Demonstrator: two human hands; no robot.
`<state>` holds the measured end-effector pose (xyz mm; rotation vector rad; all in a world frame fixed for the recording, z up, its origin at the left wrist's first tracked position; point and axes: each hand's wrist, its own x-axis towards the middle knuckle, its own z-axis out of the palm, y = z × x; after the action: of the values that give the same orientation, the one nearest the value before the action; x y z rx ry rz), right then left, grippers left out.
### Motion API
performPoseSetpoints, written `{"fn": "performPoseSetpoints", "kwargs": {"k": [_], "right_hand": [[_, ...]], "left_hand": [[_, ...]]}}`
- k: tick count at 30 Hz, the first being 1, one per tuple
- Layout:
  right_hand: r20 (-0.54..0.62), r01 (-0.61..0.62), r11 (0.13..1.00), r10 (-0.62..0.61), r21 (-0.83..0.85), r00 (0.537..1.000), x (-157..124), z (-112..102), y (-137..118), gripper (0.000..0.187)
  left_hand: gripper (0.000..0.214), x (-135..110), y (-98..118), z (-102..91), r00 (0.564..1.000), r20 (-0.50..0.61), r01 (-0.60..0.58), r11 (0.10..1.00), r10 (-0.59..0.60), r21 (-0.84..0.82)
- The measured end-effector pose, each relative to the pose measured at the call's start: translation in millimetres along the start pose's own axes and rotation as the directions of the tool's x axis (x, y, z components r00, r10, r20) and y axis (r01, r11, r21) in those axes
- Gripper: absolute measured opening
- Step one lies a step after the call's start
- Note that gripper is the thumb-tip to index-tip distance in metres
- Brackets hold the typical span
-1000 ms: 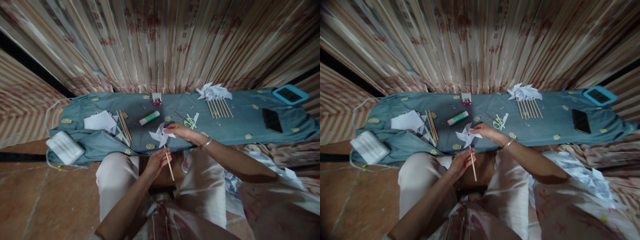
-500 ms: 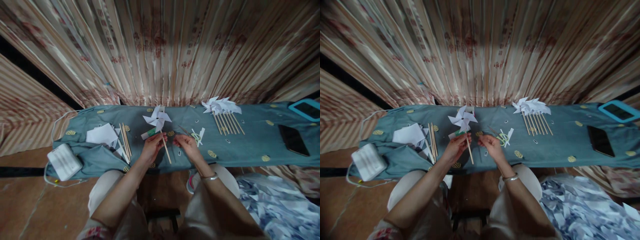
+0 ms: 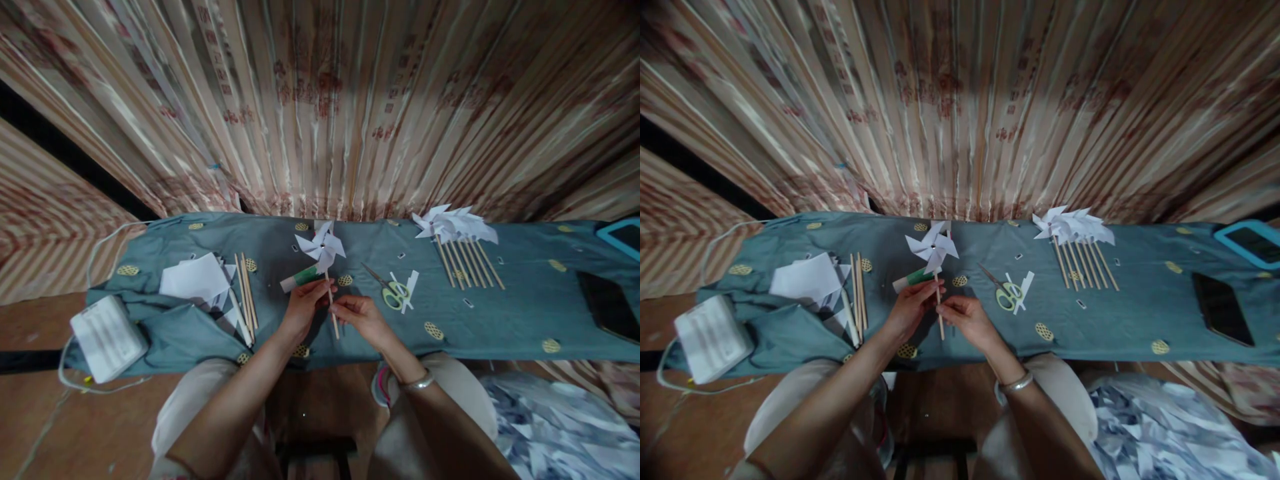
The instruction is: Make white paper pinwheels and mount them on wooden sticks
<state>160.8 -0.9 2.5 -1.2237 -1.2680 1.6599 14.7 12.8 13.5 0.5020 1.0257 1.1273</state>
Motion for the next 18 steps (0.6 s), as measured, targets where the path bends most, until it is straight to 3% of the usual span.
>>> {"fn": "performPoseSetpoints", "kwargs": {"k": [7,8,10,13,15,18], "right_hand": [[0.002,0.041,0.996,-0.041,-0.083,0.999,5.1,-11.1,-2.2,0.044],[-0.046,0.061,0.993,-0.065,-0.099,0.997,6.4,-17.6,-4.9,0.043],[-0.250,0.095,0.992,-0.114,-0.086,0.961,10.4,-33.9,-11.3,0.043],[-0.546,0.220,0.975,-0.201,-0.033,0.813,18.7,-56.7,-19.8,0.046],[-0.578,0.248,0.969,-0.202,0.000,0.791,23.7,-65.0,-22.6,0.049],[-0.539,0.232,0.969,-0.153,0.082,0.828,28.3,-66.2,-23.3,0.045]], "left_hand": [[0.042,-2.8,-3.2,-4.5,1.000,0.003,0.001,1.000,-0.001,0.024],[0.043,-3.4,-2.8,-4.2,1.000,0.011,0.011,0.999,-0.011,0.035],[0.043,-4.9,-3.3,-2.7,0.998,0.036,0.043,0.997,-0.046,0.061],[0.040,-7.7,-7.7,0.8,0.989,0.101,0.102,0.990,-0.112,0.098],[0.040,-9.6,-12.1,3.1,0.980,0.135,0.131,0.984,-0.147,0.121],[0.040,-11.6,-16.9,5.4,0.972,0.164,0.143,0.978,-0.168,0.152]]}}
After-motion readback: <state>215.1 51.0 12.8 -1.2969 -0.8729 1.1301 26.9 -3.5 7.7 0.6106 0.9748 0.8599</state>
